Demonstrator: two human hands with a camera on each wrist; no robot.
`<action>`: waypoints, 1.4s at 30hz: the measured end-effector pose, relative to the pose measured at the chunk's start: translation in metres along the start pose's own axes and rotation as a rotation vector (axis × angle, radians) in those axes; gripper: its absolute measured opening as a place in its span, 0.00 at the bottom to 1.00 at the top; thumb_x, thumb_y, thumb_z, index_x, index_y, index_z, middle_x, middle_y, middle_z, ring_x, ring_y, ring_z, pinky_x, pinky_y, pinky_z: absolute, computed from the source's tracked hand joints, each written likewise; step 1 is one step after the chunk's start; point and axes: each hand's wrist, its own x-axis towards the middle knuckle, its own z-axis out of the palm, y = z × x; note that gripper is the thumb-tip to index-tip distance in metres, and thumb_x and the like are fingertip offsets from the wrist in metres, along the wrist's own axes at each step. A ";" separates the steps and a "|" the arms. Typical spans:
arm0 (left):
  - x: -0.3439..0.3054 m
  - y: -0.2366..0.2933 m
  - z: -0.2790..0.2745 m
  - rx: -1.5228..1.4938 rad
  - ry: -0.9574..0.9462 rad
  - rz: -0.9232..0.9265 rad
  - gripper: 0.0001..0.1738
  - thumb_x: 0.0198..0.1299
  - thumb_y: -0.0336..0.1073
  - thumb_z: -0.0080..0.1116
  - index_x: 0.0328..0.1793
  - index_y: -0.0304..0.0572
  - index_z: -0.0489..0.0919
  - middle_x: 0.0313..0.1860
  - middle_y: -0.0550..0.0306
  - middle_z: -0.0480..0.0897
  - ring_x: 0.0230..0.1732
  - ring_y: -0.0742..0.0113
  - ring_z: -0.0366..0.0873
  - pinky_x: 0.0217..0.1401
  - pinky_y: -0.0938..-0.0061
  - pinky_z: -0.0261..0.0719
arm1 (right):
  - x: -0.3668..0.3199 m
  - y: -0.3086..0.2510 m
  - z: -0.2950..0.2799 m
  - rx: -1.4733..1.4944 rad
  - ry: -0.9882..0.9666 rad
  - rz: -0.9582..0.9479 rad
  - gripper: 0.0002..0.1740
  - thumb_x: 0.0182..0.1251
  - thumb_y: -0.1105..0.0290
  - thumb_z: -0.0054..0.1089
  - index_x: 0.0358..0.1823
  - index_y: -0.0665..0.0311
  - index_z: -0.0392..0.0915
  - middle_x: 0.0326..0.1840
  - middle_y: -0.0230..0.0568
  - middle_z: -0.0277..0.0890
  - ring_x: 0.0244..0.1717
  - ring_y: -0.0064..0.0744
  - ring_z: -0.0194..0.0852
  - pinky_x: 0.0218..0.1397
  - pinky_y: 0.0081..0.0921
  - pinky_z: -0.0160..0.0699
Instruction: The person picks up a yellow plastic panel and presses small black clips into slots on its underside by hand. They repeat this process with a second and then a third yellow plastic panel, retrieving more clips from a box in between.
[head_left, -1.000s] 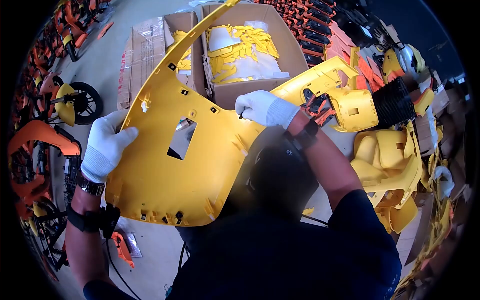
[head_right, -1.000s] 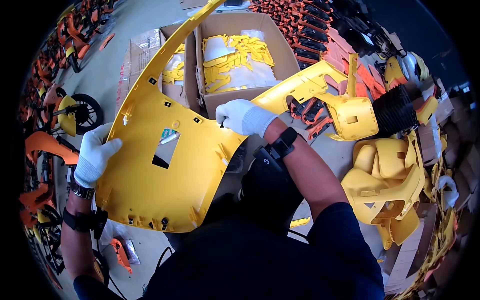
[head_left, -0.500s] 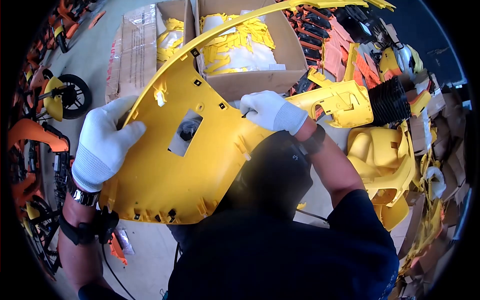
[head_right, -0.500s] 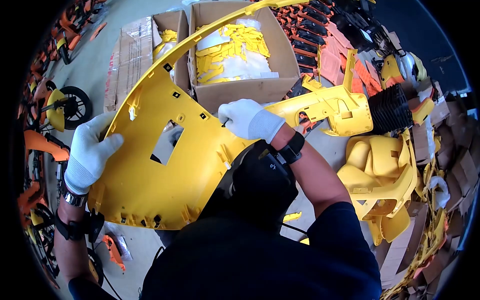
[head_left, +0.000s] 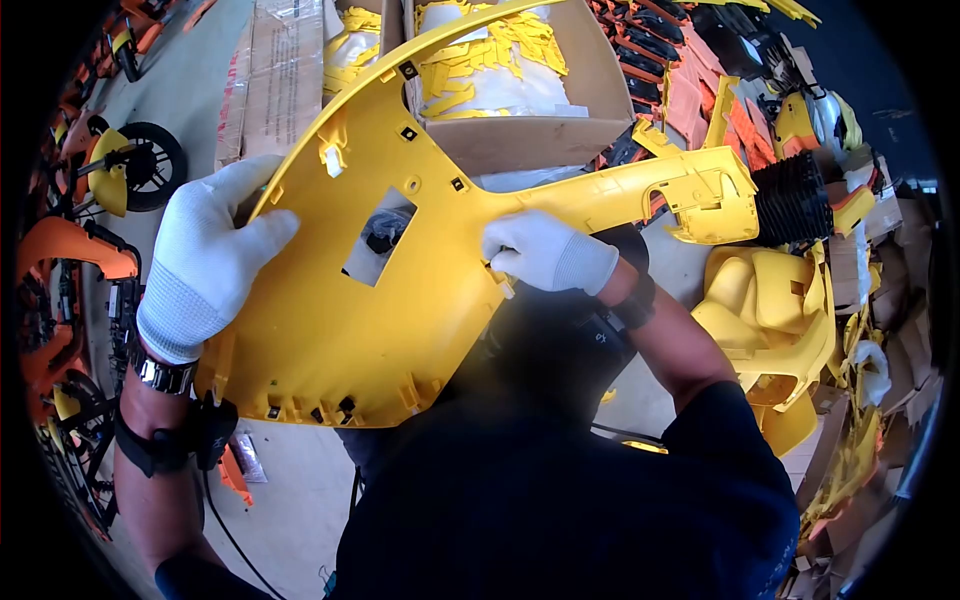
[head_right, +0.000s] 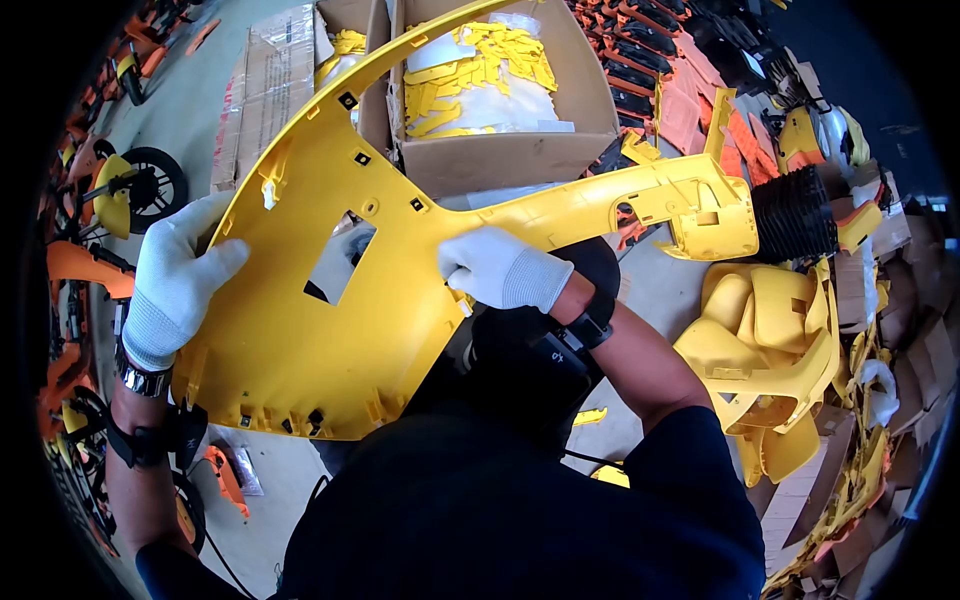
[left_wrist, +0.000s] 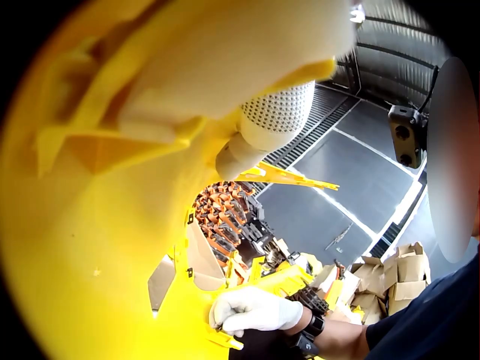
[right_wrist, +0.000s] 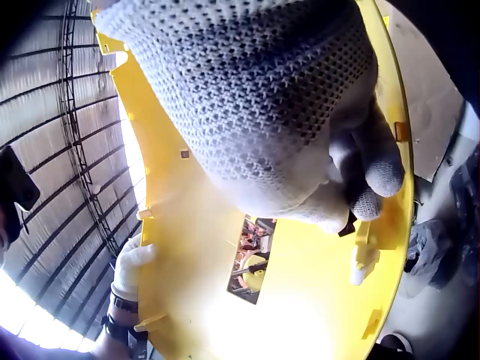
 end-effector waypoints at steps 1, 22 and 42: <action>0.000 -0.001 0.000 -0.004 0.003 0.004 0.22 0.59 0.27 0.57 0.60 0.24 0.80 0.38 0.54 0.86 0.36 0.76 0.80 0.41 0.77 0.80 | -0.004 0.003 0.001 0.016 0.025 0.011 0.06 0.64 0.72 0.59 0.39 0.67 0.79 0.36 0.50 0.81 0.41 0.50 0.81 0.46 0.37 0.79; 0.004 -0.001 0.002 0.053 -0.011 -0.015 0.23 0.60 0.27 0.56 0.61 0.25 0.79 0.41 0.53 0.86 0.39 0.74 0.82 0.44 0.76 0.81 | -0.025 0.004 0.000 -0.109 0.044 -0.075 0.08 0.67 0.71 0.58 0.42 0.66 0.80 0.41 0.48 0.81 0.45 0.52 0.80 0.51 0.40 0.79; 0.005 -0.001 0.006 0.027 0.011 0.013 0.21 0.60 0.27 0.56 0.59 0.23 0.80 0.37 0.53 0.86 0.35 0.75 0.81 0.40 0.77 0.81 | -0.021 -0.006 0.000 -0.311 -0.041 -0.065 0.05 0.65 0.74 0.56 0.41 0.61 0.76 0.35 0.48 0.79 0.39 0.53 0.81 0.42 0.42 0.79</action>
